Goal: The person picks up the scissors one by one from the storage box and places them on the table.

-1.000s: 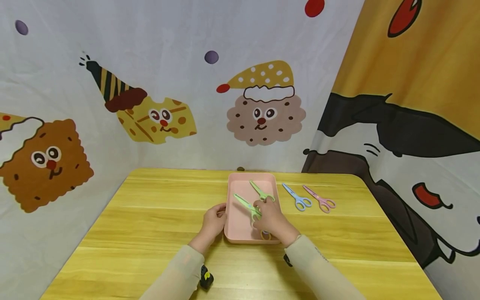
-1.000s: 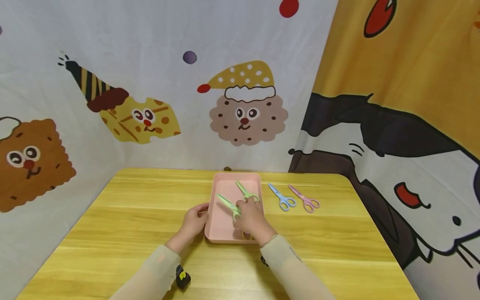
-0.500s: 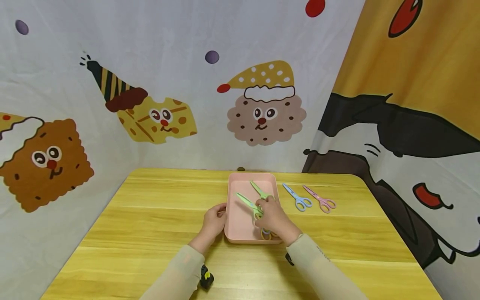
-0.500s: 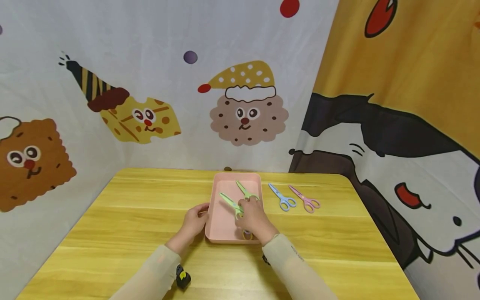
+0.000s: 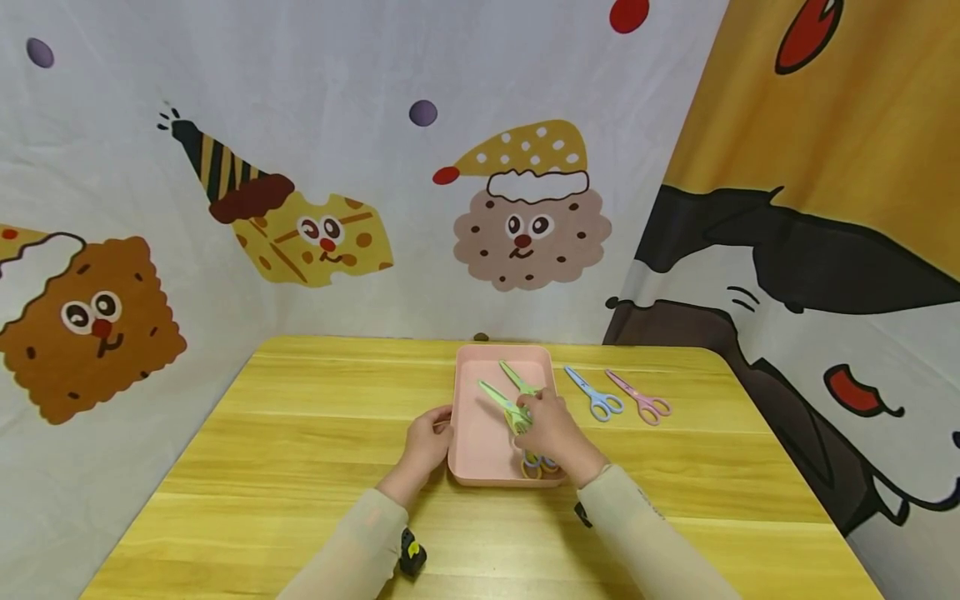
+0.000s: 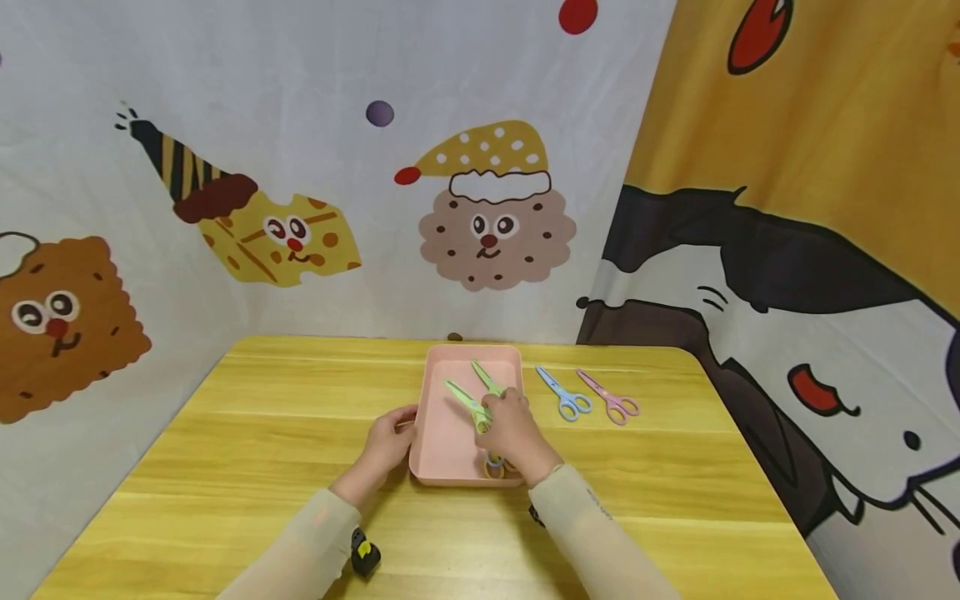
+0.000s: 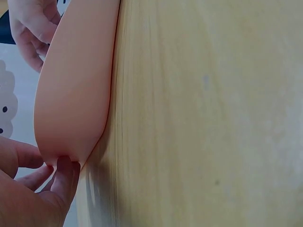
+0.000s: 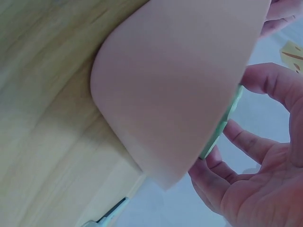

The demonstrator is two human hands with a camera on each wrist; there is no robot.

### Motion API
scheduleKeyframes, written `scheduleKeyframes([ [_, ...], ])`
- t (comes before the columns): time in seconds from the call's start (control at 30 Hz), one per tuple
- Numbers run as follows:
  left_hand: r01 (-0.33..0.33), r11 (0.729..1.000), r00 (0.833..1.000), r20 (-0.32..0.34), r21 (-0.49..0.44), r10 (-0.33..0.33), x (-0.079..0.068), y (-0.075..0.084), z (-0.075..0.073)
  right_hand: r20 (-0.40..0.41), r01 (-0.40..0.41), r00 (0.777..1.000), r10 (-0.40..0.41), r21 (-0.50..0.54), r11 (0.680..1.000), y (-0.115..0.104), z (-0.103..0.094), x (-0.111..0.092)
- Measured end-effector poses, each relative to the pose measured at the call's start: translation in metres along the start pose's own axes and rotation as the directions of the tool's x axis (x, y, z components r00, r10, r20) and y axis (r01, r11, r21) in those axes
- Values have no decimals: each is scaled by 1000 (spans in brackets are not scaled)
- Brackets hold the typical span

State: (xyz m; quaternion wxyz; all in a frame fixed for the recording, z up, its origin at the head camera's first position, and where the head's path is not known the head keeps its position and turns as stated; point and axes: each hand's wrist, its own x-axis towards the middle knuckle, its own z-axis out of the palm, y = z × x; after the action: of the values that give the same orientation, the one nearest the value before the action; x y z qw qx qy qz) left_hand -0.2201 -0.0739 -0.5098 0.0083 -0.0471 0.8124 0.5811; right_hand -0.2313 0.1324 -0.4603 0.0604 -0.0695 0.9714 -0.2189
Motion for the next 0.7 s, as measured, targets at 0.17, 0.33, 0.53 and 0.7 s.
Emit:
scheduleKeyframes([
  [0.17,-3,1000,1000,3,-5,3,0,1,-1,0,-15,1000,15,2,1000,1,-4,-1],
  [0.33,-1,1000,1000,5,-10,1,-1,1,-1,-8,-23,1000,23,25,999,6,-8,1],
  [0.53,0,1000,1000,8,-16,0,-1,0,-2,-28,-27,999,28,21,999,11,-10,2],
  [0.7,-3,1000,1000,9,-15,3,0,0,-1,-58,-16,998,16,11,1000,15,-12,1],
])
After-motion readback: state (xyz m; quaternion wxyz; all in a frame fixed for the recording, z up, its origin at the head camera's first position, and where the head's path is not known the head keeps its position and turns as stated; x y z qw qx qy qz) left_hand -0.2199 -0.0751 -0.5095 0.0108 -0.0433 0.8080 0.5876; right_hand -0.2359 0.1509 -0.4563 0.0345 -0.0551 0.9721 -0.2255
